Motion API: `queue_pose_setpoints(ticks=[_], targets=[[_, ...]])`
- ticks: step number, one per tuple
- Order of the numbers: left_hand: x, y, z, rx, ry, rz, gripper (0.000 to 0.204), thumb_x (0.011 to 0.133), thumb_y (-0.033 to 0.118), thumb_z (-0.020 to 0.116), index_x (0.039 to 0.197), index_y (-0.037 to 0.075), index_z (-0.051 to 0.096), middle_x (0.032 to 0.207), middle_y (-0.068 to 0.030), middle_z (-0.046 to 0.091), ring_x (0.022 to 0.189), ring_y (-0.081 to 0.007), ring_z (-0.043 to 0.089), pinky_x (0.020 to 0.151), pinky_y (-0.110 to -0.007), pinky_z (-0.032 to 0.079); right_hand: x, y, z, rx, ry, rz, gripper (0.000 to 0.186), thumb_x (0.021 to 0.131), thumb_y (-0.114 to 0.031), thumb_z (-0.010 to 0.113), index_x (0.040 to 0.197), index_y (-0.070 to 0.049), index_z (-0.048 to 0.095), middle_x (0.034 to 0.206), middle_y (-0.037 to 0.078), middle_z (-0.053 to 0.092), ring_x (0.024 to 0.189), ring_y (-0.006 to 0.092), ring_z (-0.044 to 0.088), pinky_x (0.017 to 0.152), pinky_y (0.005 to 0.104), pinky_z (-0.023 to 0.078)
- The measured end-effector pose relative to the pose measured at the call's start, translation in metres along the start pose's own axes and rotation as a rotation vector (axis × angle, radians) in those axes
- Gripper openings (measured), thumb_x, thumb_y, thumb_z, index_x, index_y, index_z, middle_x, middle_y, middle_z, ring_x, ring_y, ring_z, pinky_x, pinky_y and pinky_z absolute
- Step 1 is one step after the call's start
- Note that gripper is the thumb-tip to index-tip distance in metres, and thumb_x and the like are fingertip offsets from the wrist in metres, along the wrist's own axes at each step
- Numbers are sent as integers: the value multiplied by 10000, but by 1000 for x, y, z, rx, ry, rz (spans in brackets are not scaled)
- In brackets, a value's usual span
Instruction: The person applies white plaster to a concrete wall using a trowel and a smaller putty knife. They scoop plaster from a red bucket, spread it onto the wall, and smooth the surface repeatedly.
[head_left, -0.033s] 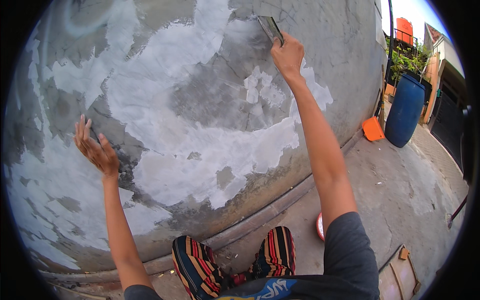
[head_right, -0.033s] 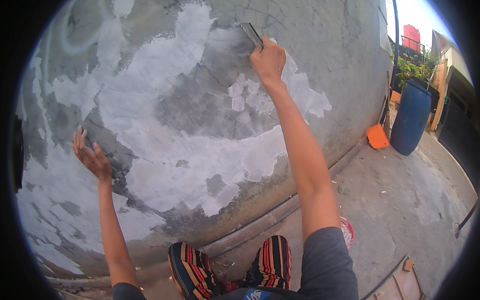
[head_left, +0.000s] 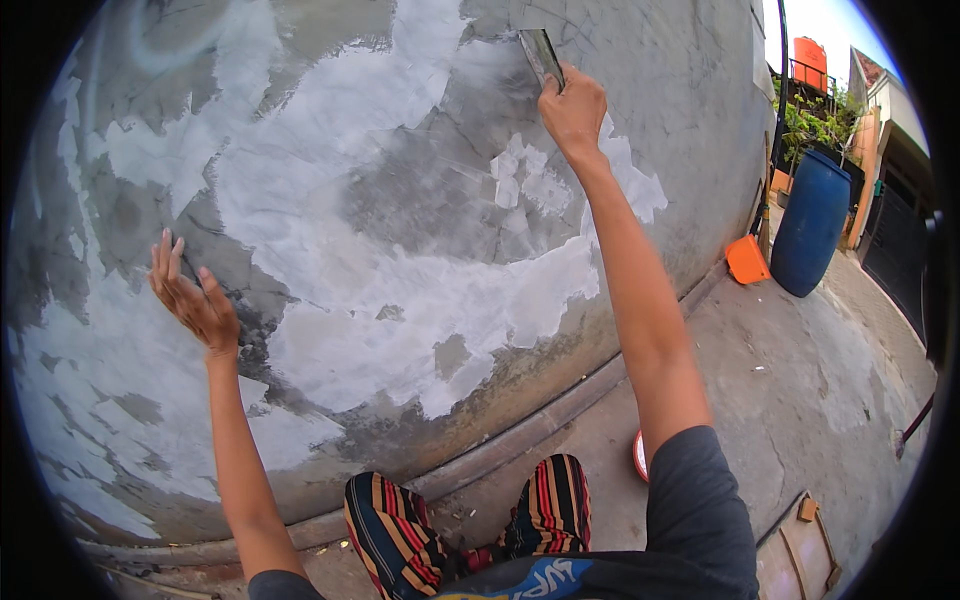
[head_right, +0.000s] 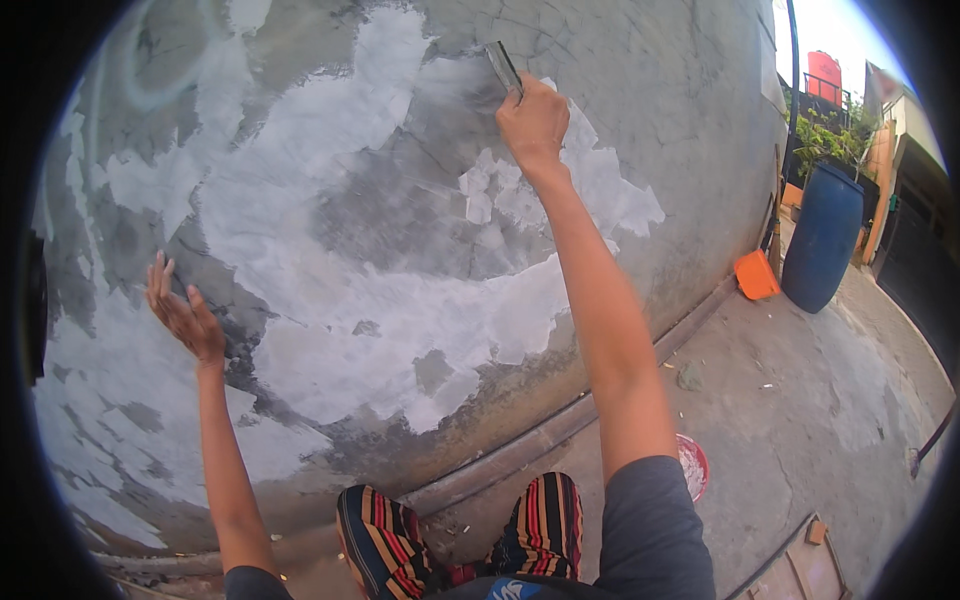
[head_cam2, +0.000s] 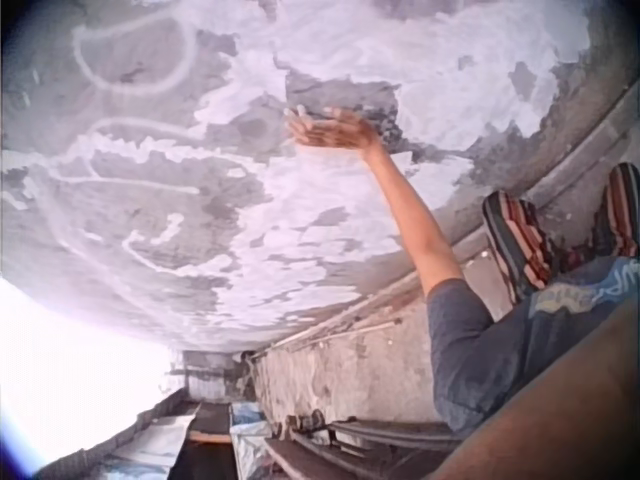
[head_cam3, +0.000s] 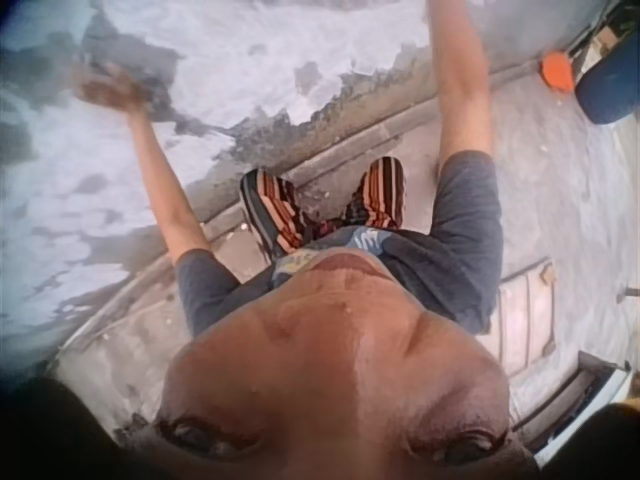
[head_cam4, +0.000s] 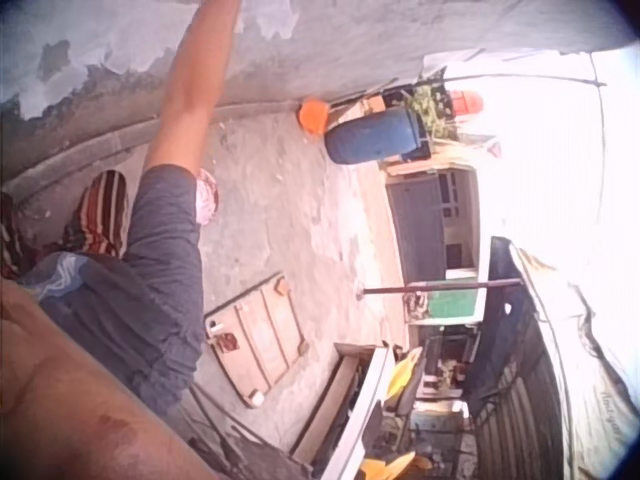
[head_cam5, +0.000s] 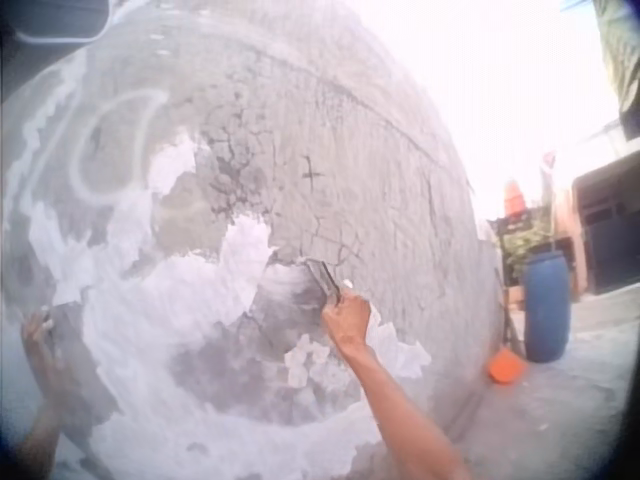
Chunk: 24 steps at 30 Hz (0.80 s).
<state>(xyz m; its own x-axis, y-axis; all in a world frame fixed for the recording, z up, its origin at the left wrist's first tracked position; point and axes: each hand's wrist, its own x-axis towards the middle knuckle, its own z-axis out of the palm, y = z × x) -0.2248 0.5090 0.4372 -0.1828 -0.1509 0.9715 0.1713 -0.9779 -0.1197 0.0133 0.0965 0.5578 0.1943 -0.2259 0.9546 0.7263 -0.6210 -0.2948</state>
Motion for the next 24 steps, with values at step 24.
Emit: queue_pose_setpoints(ticks=[24], targets=[[3, -4, 4, 0, 23, -14, 408, 940, 169, 429, 1344, 128, 468, 1453, -55, 502, 1403, -294, 380, 1197, -507, 162, 8, -34, -1, 122, -87, -352, 419, 854, 11, 582, 1197, -193, 708, 924, 139, 728, 643, 261, 666, 651, 319, 515]])
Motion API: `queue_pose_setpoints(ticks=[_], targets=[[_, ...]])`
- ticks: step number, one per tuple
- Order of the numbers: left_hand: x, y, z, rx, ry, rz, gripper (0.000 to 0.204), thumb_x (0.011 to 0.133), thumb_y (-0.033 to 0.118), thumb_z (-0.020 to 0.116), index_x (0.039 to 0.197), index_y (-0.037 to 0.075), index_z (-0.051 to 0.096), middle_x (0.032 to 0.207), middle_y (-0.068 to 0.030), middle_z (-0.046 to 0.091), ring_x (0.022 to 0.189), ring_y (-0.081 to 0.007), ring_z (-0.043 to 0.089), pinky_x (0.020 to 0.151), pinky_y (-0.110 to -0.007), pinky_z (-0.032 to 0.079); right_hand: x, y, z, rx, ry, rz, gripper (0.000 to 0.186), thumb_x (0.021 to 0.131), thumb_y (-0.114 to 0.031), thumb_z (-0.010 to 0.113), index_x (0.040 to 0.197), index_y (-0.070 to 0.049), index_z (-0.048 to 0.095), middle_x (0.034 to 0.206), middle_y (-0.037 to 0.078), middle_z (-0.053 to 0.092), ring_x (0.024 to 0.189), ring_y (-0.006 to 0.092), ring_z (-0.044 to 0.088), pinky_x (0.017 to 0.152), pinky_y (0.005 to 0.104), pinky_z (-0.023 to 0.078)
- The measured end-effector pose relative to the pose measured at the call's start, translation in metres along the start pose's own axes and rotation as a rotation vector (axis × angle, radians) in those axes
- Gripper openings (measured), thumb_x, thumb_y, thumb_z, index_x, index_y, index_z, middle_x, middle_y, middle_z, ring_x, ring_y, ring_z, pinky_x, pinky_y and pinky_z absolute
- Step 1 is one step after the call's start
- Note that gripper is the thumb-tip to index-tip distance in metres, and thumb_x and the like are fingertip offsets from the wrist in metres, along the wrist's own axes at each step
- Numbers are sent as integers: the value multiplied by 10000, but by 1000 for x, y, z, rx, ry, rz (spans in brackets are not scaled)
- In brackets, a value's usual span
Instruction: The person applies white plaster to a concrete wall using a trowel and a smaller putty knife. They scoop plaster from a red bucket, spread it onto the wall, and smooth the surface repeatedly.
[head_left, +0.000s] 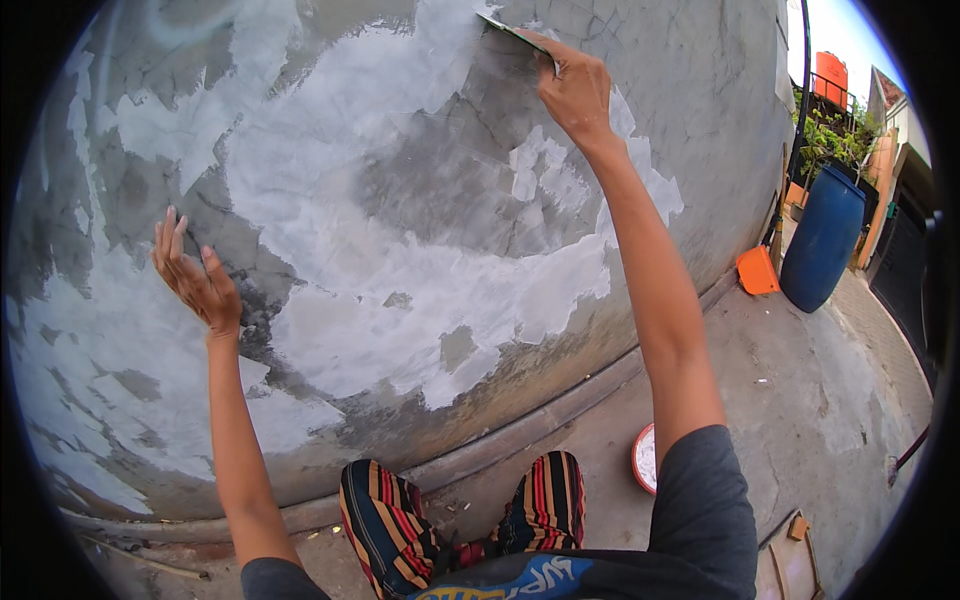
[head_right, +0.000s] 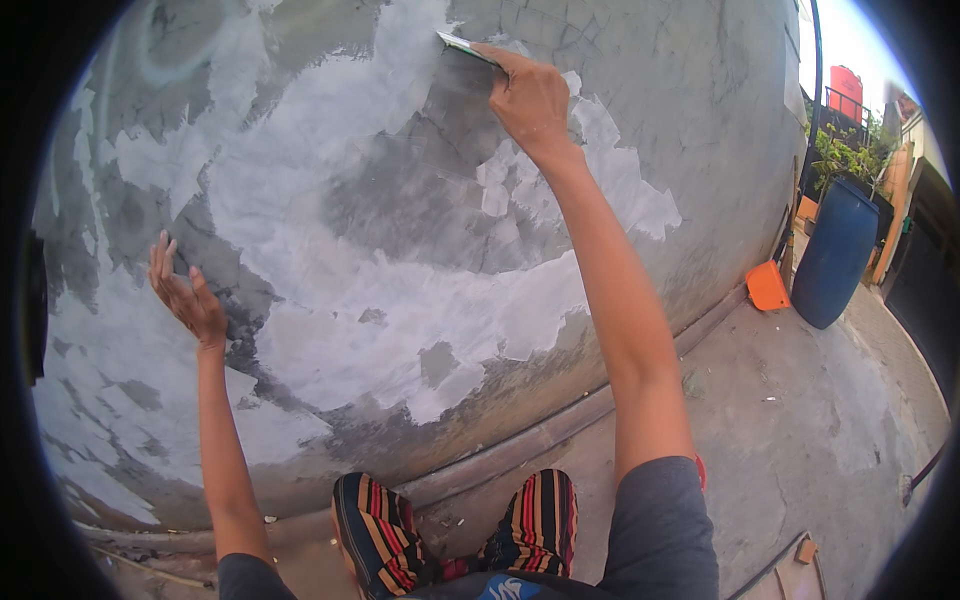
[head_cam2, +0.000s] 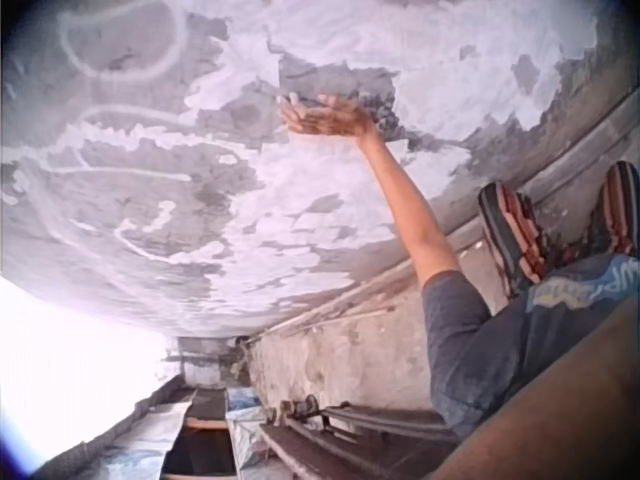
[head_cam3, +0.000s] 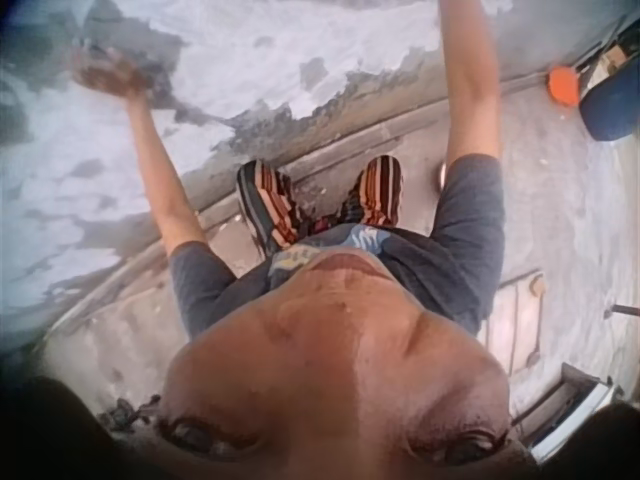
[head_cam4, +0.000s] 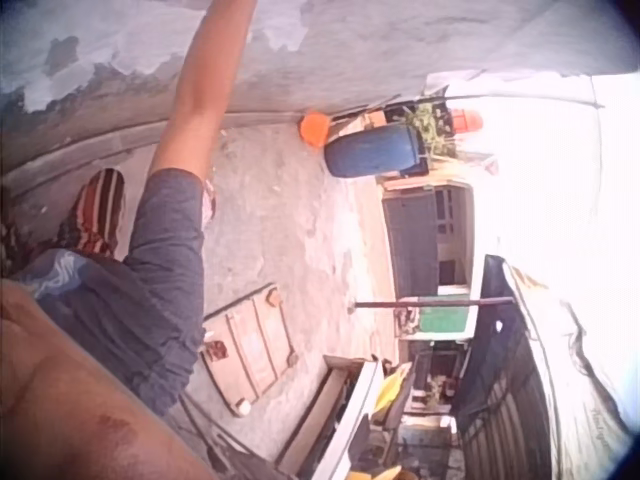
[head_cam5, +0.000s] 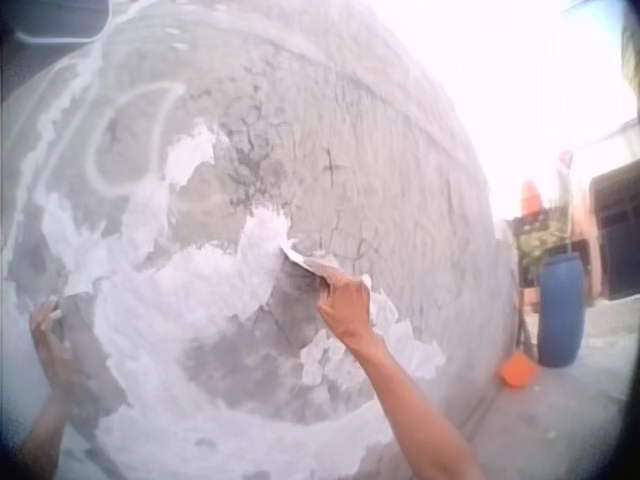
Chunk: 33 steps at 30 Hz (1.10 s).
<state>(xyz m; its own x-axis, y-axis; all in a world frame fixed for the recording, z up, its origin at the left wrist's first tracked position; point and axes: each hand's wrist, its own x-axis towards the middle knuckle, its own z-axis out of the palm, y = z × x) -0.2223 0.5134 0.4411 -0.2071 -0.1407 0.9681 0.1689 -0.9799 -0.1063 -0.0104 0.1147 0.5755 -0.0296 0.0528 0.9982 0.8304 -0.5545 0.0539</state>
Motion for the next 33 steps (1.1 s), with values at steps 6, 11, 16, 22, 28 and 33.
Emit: queue_pose_setpoints(ticks=[6, 11, 16, 22, 28, 33], targets=[[-1, 1, -4, 1, -8, -4, 400, 948, 165, 424, 1343, 117, 464, 1450, -68, 502, 1401, -311, 378, 1192, -506, 174, -57, -17, 18, 1, -166, -213, 623, 746, 79, 574, 1274, -240, 656, 1250, 59, 670, 1168, 261, 630, 939, 374, 554], [-1, -3, -6, -3, 8, -4, 392, 950, 167, 417, 1336, 120, 469, 1445, -64, 507, 1402, -305, 377, 1193, -504, 175, -78, -8, -7, 148, -307, -251, 537, 800, 103, 590, 1235, -198, 685, 1161, 71, 709, 1054, 259, 678, 880, 326, 549], [0, -2, -1, 8, 10, -2, 392, 950, 170, 414, 1335, 119, 470, 1447, -63, 506, 1399, -304, 381, 1192, -506, 178, -39, 17, -29, 52, -1, 386, 332, 853, -1, 581, 1134, -111, 721, 910, 183, 711, 778, 323, 690, 736, 362, 518], [2, -1, -2, 9, 8, 9, 390, 955, 178, 416, 1334, 105, 470, 1446, -58, 509, 1397, -303, 379, 1192, -499, 180, -31, 19, 14, -16, 87, 162, 500, 765, 43, 553, 1217, -126, 685, 1069, 192, 695, 920, 325, 697, 799, 369, 533], [-2, 1, -2, 19, -2, 16, 383, 971, 185, 406, 1339, 95, 466, 1448, -63, 506, 1390, -308, 383, 1191, -496, 181, -91, -14, 28, 66, -17, -51, 619, 745, 75, 528, 1280, -208, 657, 1243, 122, 654, 1142, 320, 631, 935, 345, 523], [1, -6, -3, 29, 20, 41, 378, 977, 188, 401, 1337, 97, 472, 1449, -64, 506, 1385, -314, 392, 1189, -504, 186, -58, 6, -33, 277, -266, 181, 285, 891, -42, 605, 1143, -116, 714, 923, 169, 706, 705, 184, 607, 694, 287, 489]])
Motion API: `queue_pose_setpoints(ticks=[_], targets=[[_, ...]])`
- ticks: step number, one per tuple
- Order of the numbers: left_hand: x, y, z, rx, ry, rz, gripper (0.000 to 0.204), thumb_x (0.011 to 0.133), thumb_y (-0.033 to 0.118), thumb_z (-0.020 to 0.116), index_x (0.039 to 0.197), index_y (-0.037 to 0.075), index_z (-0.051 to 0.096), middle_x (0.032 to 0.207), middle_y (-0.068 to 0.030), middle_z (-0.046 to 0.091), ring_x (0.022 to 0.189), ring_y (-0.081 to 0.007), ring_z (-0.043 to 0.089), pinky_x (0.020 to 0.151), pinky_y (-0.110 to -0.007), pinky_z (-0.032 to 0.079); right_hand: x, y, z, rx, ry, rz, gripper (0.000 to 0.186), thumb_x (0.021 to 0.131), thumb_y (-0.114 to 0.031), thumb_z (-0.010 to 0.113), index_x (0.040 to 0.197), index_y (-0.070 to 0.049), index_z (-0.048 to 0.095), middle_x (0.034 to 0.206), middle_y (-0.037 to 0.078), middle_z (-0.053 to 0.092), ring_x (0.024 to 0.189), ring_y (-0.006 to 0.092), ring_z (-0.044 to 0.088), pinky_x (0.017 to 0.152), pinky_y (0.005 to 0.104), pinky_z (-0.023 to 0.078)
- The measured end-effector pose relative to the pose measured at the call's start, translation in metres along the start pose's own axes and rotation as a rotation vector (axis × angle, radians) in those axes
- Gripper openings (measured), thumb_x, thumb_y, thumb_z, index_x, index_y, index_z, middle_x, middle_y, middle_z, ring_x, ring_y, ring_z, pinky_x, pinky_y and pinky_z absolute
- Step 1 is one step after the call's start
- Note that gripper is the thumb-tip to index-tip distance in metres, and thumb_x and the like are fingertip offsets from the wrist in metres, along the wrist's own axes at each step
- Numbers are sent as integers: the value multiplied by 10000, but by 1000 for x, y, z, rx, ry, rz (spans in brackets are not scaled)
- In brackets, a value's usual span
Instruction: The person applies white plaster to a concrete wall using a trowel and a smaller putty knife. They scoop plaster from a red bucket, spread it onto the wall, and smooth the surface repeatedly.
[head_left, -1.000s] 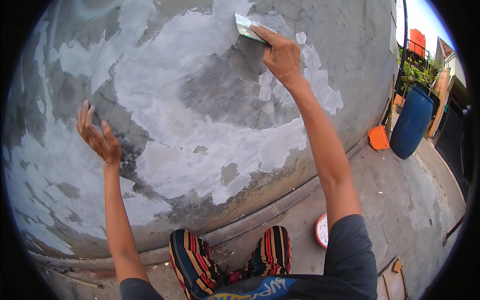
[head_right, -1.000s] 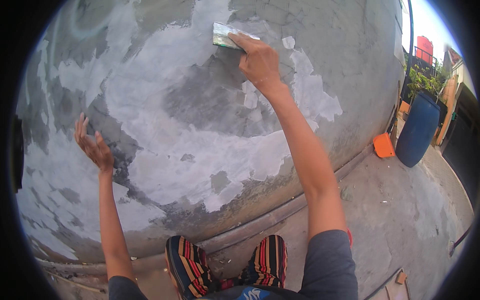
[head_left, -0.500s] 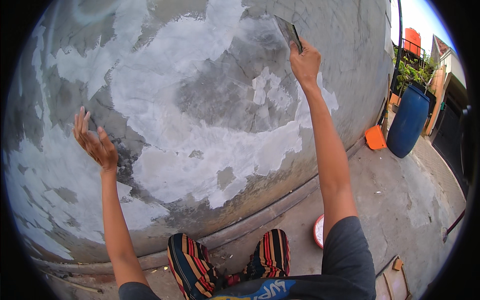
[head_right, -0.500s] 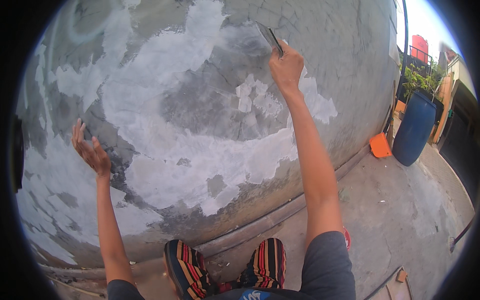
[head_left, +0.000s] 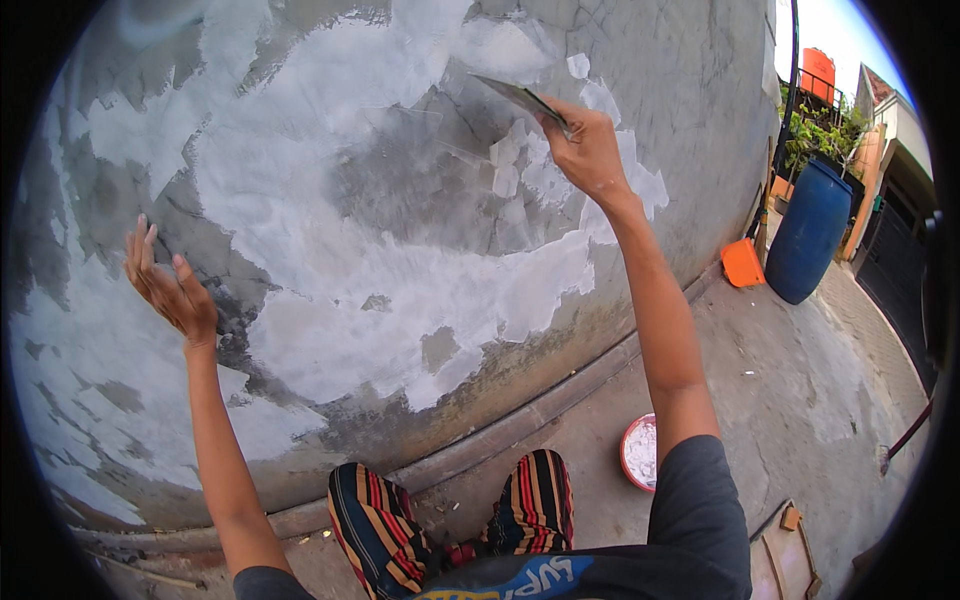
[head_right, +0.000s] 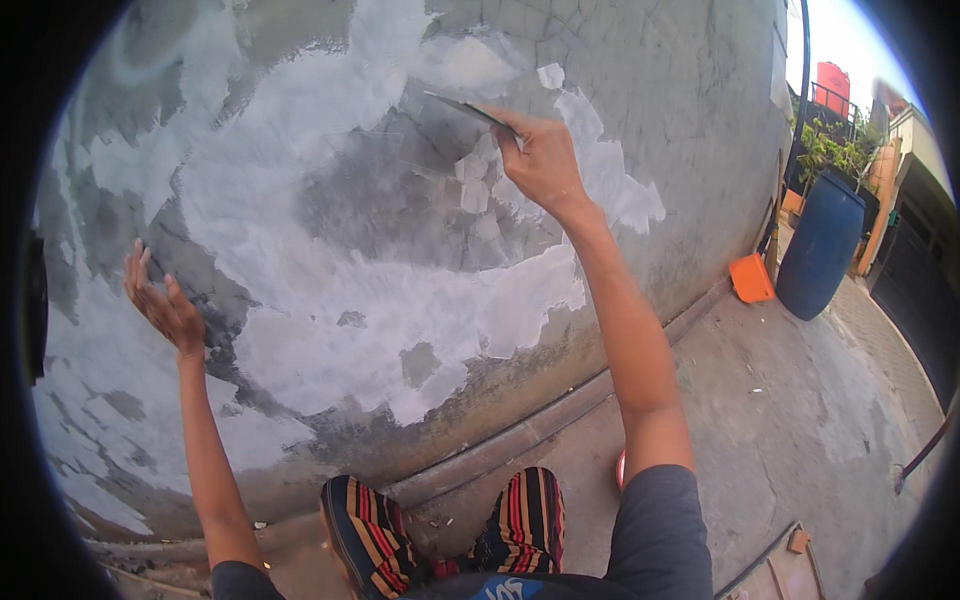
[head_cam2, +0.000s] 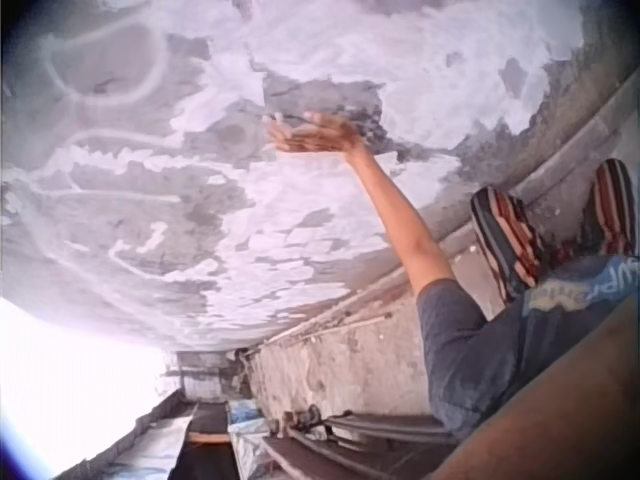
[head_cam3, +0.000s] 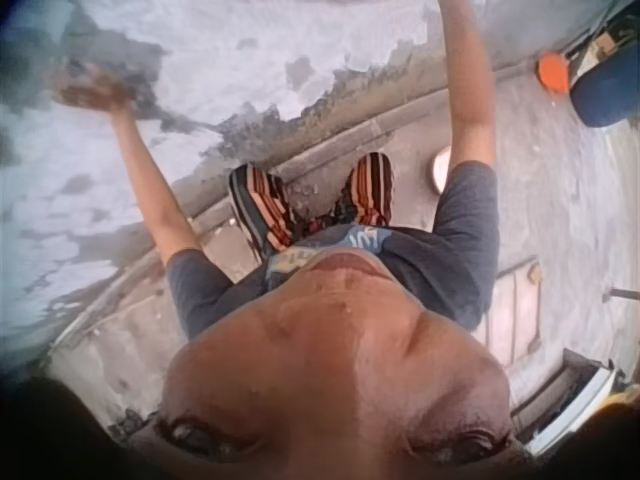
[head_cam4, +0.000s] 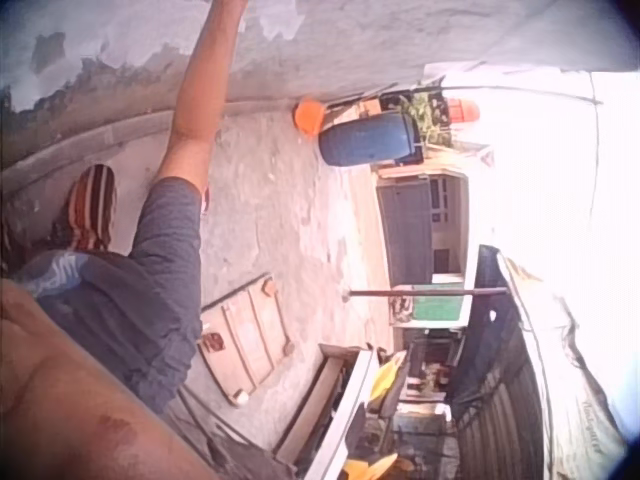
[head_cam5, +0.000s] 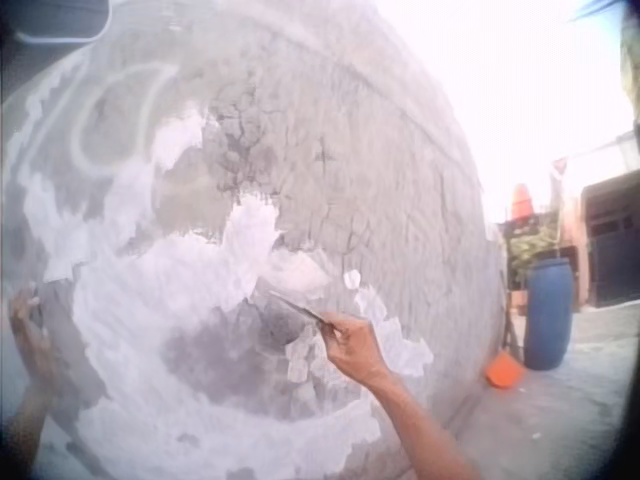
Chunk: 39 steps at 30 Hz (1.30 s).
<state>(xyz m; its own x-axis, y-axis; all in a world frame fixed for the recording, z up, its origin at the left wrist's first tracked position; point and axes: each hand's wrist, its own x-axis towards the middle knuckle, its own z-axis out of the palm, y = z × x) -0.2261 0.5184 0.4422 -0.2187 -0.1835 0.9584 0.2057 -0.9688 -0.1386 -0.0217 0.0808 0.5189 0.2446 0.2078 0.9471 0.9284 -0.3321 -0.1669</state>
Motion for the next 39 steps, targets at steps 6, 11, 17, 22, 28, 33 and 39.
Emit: queue_pose_setpoints(ticks=[6, 11, 17, 22, 28, 33, 39], targets=[[-1, 1, 2, 5, -20, -14, 378, 977, 185, 398, 1338, 98, 471, 1446, -66, 507, 1383, -315, 393, 1189, -504, 191, 60, 47, -3, -281, 474, -37, 333, 867, -24, 575, 1170, -75, 705, 765, 224, 657, 630, 337, 631, 645, 413, 484], [-2, 8, 3, -14, -10, -22, 379, 978, 189, 404, 1339, 96, 468, 1447, -64, 506, 1389, -309, 384, 1189, -503, 192, 30, 33, 68, -249, 451, -186, 602, 758, 71, 488, 1330, -80, 594, 1344, 216, 564, 1208, 372, 572, 997, 386, 488], [-5, 0, -2, 34, -47, -9, 384, 975, 191, 415, 1345, 97, 466, 1455, -60, 498, 1400, -307, 373, 1187, -508, 192, -23, 6, 57, -92, 112, -340, 518, 799, 58, 538, 1289, -81, 628, 1206, 219, 656, 1094, 333, 669, 898, 367, 525], [-2, 4, 5, -6, -2, 1, 391, 965, 176, 424, 1347, 104, 465, 1457, -56, 497, 1403, -308, 373, 1191, -506, 184, 32, 24, -30, -173, 187, 111, 266, 922, -119, 633, 1168, -36, 689, 823, 139, 733, 682, 99, 578, 689, 261, 490], [0, 3, -1, -19, -11, -33, 397, 953, 165, 430, 1342, 99, 465, 1452, -66, 501, 1395, -315, 380, 1188, -502, 191, 78, 26, -24, -145, 205, -182, 351, 905, -45, 591, 1213, -174, 701, 1009, 98, 748, 773, 168, 681, 759, 275, 516], [3, 10, -1, -54, 15, -30, 383, 961, 169, 418, 1334, 96, 466, 1445, -64, 506, 1392, -315, 378, 1183, -499, 202, 77, 37, -8, -217, 118, -298, 549, 810, 66, 517, 1227, -242, 699, 1211, 56, 687, 1002, 256, 699, 867, 299, 535], [-1, 4, -1, -15, 25, 16, 380, 968, 177, 421, 1336, 95, 469, 1444, -67, 505, 1388, -318, 382, 1182, -499, 204, 24, 24, 4, -220, -53, -257, 660, 740, 118, 476, 1246, -249, 686, 1268, 59, 657, 1107, 287, 666, 910, 325, 540]])
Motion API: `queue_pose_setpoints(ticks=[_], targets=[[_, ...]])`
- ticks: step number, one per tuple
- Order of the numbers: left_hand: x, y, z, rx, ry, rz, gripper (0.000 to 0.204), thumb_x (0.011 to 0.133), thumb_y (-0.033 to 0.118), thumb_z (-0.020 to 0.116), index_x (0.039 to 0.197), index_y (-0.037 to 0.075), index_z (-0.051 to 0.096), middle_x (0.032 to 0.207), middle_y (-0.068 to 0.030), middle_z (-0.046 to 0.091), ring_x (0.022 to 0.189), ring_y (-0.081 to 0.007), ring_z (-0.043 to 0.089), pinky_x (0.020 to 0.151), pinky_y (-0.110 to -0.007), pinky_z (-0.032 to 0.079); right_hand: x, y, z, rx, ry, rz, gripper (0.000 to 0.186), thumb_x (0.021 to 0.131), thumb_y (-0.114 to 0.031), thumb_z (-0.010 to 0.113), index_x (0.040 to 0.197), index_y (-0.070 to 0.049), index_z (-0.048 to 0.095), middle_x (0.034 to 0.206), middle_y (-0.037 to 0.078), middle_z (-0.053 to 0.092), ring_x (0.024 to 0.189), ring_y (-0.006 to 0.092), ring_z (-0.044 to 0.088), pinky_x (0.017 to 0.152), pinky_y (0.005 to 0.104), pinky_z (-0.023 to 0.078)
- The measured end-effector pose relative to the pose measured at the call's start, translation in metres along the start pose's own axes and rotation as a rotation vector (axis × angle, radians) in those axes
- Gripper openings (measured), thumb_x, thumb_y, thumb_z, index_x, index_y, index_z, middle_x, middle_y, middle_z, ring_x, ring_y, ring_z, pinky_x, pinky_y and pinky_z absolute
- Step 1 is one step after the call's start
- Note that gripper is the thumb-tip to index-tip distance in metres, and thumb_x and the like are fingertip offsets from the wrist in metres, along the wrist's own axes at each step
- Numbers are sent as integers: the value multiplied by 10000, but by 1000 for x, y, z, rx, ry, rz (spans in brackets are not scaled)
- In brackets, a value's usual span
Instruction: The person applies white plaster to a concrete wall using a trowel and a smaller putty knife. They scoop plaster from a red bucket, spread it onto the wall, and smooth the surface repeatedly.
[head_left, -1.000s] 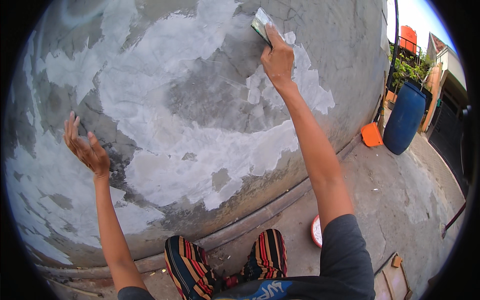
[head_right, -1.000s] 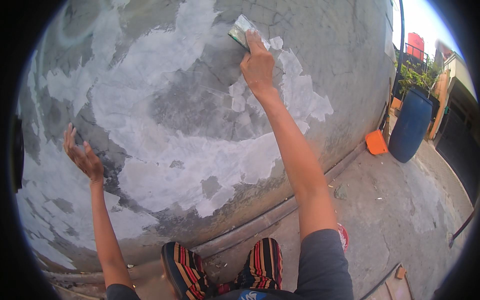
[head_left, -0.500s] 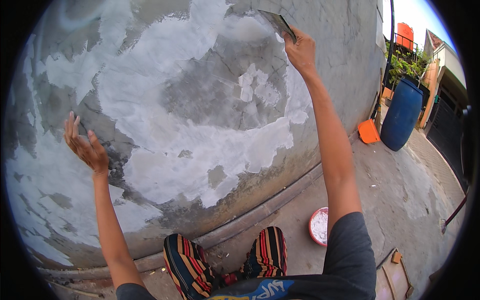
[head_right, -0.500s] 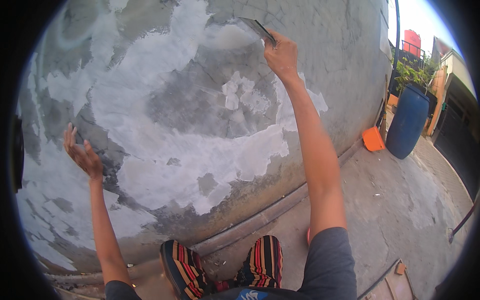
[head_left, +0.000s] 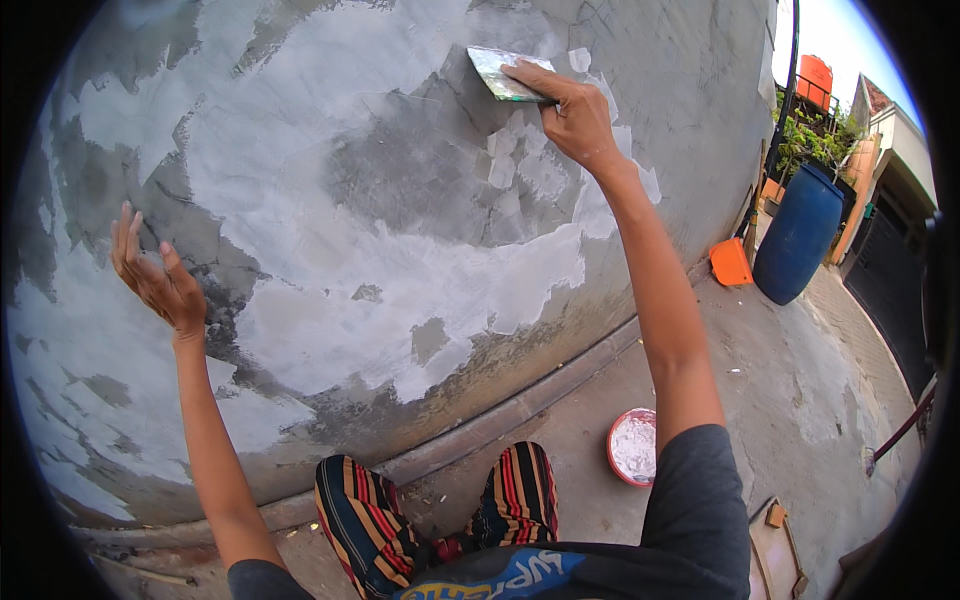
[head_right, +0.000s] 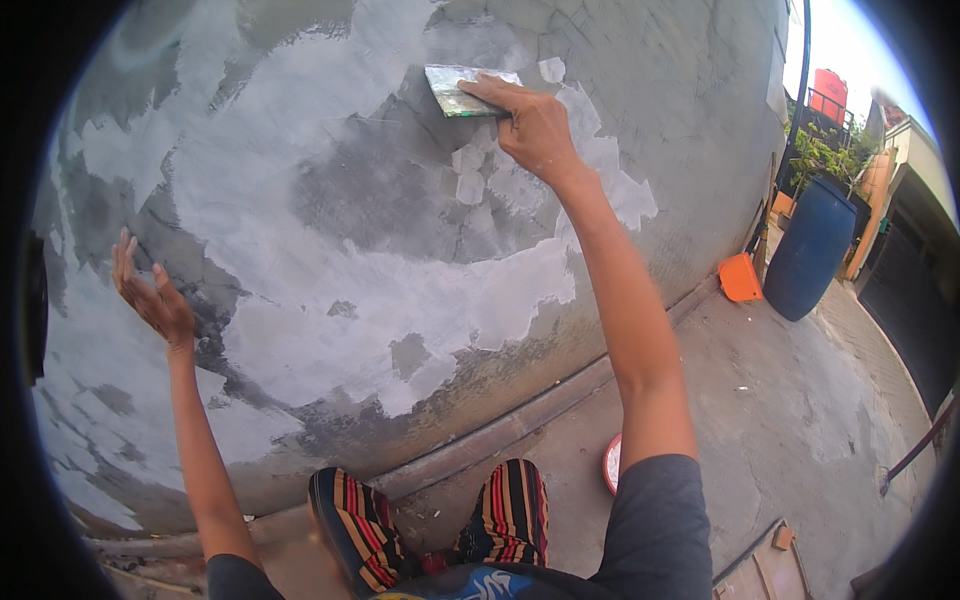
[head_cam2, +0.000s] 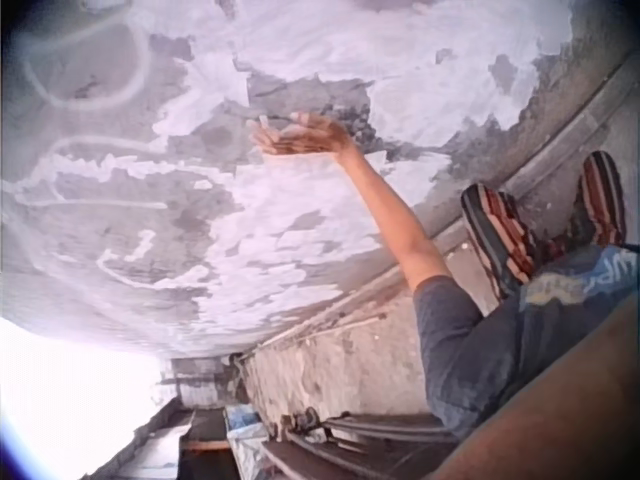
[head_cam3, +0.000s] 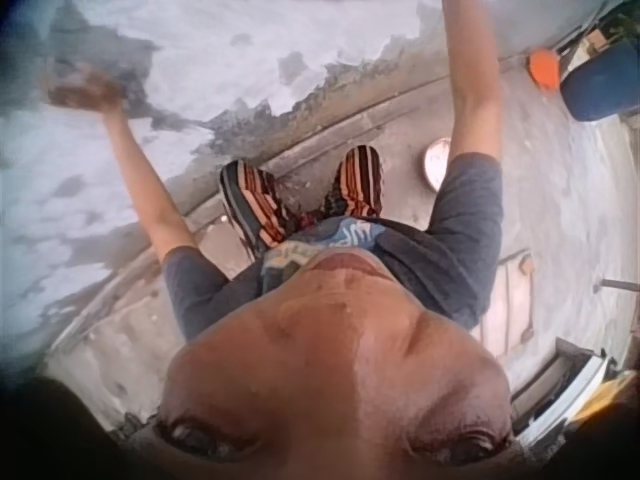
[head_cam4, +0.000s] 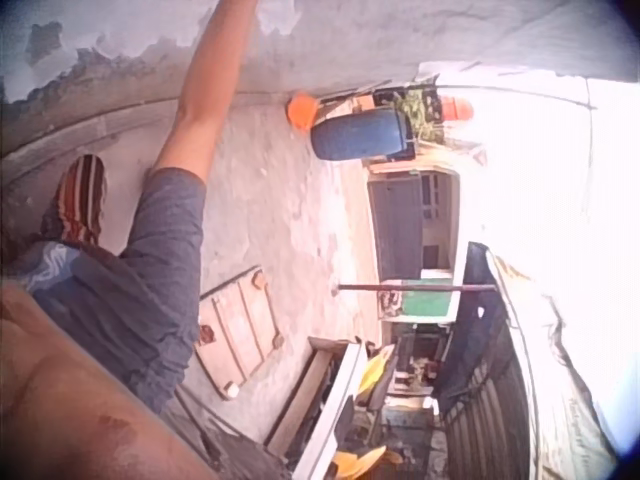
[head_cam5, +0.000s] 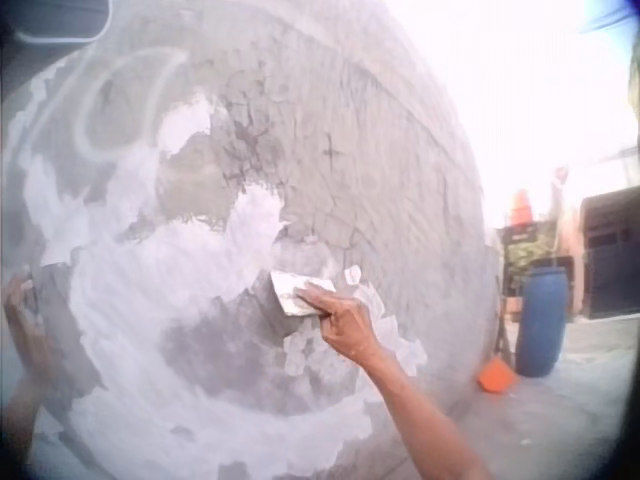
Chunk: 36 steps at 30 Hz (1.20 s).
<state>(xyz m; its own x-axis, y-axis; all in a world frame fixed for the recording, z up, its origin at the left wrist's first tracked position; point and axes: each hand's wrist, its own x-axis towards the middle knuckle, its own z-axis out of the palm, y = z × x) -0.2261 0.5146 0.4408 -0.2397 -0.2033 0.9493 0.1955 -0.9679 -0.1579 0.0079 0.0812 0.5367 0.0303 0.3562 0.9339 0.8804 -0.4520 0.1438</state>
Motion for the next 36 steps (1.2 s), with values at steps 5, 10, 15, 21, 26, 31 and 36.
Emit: queue_pose_setpoints(ticks=[5, 10, 15, 21, 26, 31, 36], targets=[[-4, -1, -2, -8, -30, -50, 391, 957, 175, 441, 1341, 105, 464, 1449, -61, 503, 1394, -314, 380, 1185, -499, 195, -37, -8, -7, 11, -218, 19, 588, 772, 116, 509, 1234, -203, 685, 1222, 74, 684, 974, 307, 692, 854, 357, 548], [1, -3, 3, -9, -17, -36, 403, 953, 167, 446, 1351, 105, 458, 1457, -67, 493, 1390, -316, 383, 1185, -499, 197, -41, -9, -45, 338, 122, 614, 240, 934, -69, 595, 1157, -17, 666, 1017, 97, 718, 853, 166, 672, 765, 308, 524], [-1, 3, 3, -44, 10, -63, 402, 954, 166, 441, 1351, 99, 454, 1465, -82, 481, 1385, -318, 385, 1180, -500, 210, -71, 11, -46, 945, 176, 883, 241, 955, -161, 626, 1128, 7, 642, 1038, 60, 687, 891, 128, 642, 794, 305, 507], [-1, -3, 0, -45, 27, -62, 399, 960, 180, 433, 1349, 89, 445, 1471, -86, 470, 1388, -328, 376, 1179, -498, 213, -159, -70, 9, 1432, -113, 1242, 330, 958, -199, 623, 1212, 1, 561, 1097, 75, 661, 959, 167, 671, 885, 354, 556], [-1, 1, 2, -52, 21, -61, 398, 969, 196, 415, 1351, 87, 433, 1467, -93, 466, 1393, -320, 367, 1185, -501, 208, -253, -144, 52, 1644, -379, 1629, 339, 990, -221, 566, 1242, 3, 537, 1121, 90, 657, 1014, 185, 673, 902, 374, 565], [3, 5, 0, -74, 14, -43, 391, 968, 196, 414, 1342, 85, 435, 1460, -99, 466, 1393, -314, 364, 1187, -501, 210, -287, -161, 50, 1731, -308, 1690, 361, 986, -190, 576, 1286, 1, 515, 1186, 101, 643, 1063, 203, 655, 950, 394, 541], [2, 2, -1, -43, -28, -37, 384, 970, 197, 409, 1336, 84, 432, 1465, -92, 462, 1393, -318, 361, 1189, -500, 209, -227, -123, 18, 1320, 152, 1314, 263, 956, -170, 652, 1146, 12, 637, 1045, 79, 699, 969, 167, 666, 872, 319, 519]])
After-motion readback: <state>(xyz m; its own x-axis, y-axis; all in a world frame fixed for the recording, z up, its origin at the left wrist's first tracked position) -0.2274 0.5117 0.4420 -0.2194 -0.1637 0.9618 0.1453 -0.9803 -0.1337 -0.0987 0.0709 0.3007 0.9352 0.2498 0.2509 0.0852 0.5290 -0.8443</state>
